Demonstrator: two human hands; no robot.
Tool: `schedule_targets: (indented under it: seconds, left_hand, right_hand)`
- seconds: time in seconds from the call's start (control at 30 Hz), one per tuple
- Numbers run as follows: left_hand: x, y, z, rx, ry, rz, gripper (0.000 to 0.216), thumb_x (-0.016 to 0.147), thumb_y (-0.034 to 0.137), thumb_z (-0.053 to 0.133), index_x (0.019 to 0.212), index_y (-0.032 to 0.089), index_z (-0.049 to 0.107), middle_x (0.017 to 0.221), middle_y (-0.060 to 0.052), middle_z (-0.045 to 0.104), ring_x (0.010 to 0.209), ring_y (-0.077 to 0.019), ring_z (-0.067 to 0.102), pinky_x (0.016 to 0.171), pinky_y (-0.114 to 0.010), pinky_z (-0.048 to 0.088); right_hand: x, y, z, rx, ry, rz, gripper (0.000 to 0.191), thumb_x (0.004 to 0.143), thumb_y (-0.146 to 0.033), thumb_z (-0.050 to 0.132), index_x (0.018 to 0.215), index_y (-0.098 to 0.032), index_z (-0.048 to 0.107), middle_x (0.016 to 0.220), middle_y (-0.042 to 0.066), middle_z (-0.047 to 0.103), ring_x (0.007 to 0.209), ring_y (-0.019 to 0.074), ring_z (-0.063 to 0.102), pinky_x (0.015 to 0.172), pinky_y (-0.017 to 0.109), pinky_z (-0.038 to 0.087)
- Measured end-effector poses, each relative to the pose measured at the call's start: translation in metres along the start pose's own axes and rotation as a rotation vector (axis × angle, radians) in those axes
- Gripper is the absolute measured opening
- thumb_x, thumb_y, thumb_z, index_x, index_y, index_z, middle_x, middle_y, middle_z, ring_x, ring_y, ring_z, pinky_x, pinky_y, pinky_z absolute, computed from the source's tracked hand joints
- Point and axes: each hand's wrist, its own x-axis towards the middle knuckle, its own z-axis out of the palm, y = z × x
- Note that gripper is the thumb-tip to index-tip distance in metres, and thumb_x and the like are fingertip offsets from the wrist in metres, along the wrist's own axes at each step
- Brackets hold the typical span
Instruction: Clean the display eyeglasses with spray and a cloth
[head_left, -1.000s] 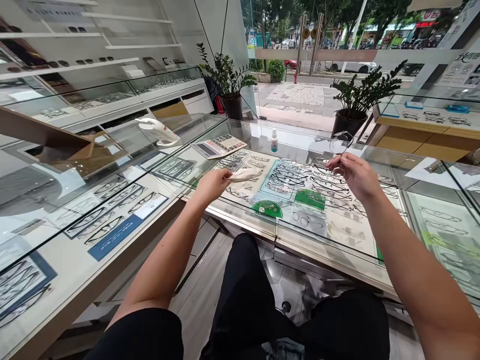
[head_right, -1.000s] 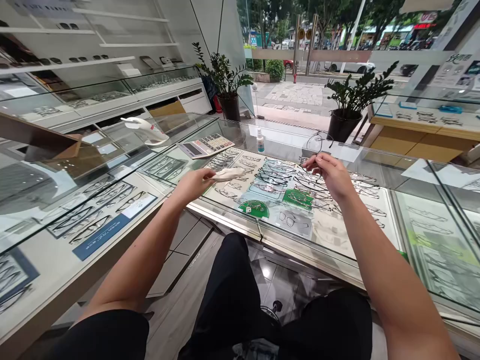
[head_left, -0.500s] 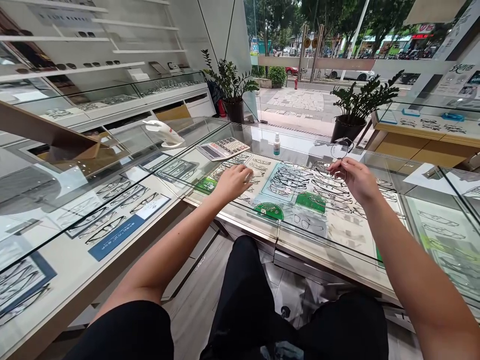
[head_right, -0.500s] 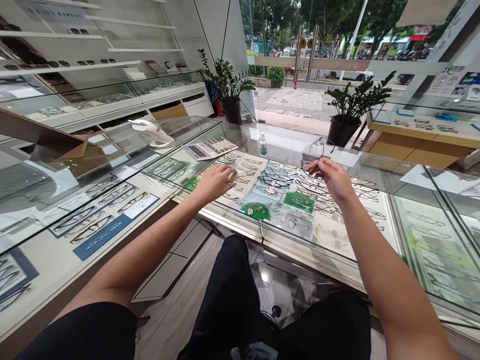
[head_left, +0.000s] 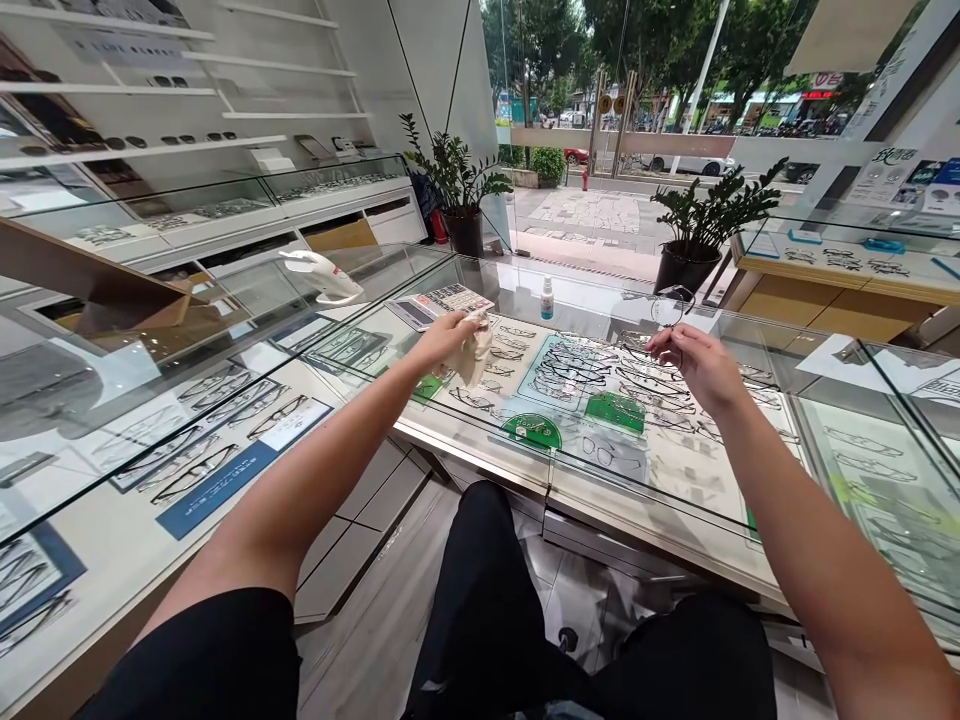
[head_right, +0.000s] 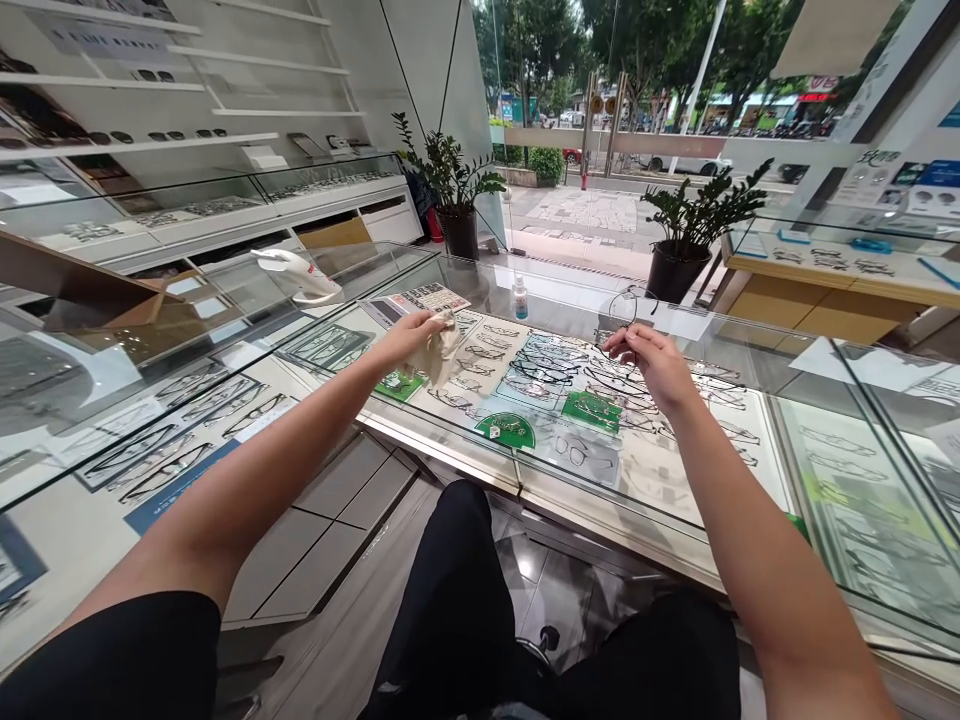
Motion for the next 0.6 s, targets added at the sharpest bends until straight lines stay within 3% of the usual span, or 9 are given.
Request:
schedule_targets:
  seconds: [0.17, 0.3, 0.37, 0.47, 0.6]
  left_hand:
    - [-0.001, 0.034, -0.013, -0.195, -0.057, 0.169, 0.054, 0.078, 0.050, 0.088, 0.123, 0.025, 0.069, 0.116, -0.006, 0.079, 0.099, -0.0273, 0.073, 0.080, -0.033, 0.056]
    - [-0.004, 0.082, 0.001, -0.259, -0.025, 0.344, 0.027, 0.096, 0.044, 0.075, 0.114, 0.024, 0.069, 0.110, -0.006, 0.078, 0.098, -0.0258, 0.072, 0.084, -0.036, 0.057]
    - [-0.004, 0.107, 0.019, -0.280, 0.030, 0.433, 0.021, 0.107, 0.044, 0.064, 0.106, 0.024, 0.070, 0.105, -0.007, 0.076, 0.096, -0.0242, 0.070, 0.086, -0.036, 0.057]
    - [-0.003, 0.143, 0.057, -0.359, 0.094, 0.551, 0.028, 0.115, 0.038, 0.050, 0.096, 0.023, 0.066, 0.097, -0.006, 0.070, 0.090, -0.0210, 0.066, 0.086, -0.036, 0.055]
    - [-0.003, 0.179, 0.115, -0.501, 0.027, 0.596, 0.020, 0.106, 0.032, 0.070, 0.090, 0.023, 0.060, 0.090, -0.003, 0.066, 0.086, -0.0192, 0.063, 0.085, -0.035, 0.054]
  right_hand:
    - [0.000, -0.002, 0.000, 0.011, 0.010, 0.002, 0.033, 0.088, -0.060, 0.086, 0.086, -0.027, 0.078, 0.101, 0.006, 0.083, 0.090, 0.0223, 0.071, 0.079, 0.036, 0.055]
    - [0.001, -0.005, 0.000, 0.008, 0.022, -0.003, 0.036, 0.087, -0.062, 0.085, 0.084, -0.028, 0.077, 0.100, 0.007, 0.083, 0.089, 0.0229, 0.071, 0.079, 0.037, 0.056]
    - [0.002, -0.006, -0.001, 0.010, 0.027, -0.005, 0.035, 0.087, -0.061, 0.085, 0.085, -0.027, 0.078, 0.101, 0.007, 0.084, 0.089, 0.0227, 0.071, 0.079, 0.037, 0.056]
    - [0.003, -0.006, -0.003, 0.036, 0.041, -0.012, 0.033, 0.087, -0.059, 0.085, 0.085, -0.027, 0.078, 0.100, 0.006, 0.084, 0.088, 0.0215, 0.071, 0.079, 0.036, 0.056]
    - [0.006, -0.008, -0.007, 0.079, 0.080, -0.029, 0.034, 0.086, -0.059, 0.085, 0.086, -0.026, 0.077, 0.097, 0.006, 0.083, 0.086, 0.0197, 0.070, 0.077, 0.034, 0.054]
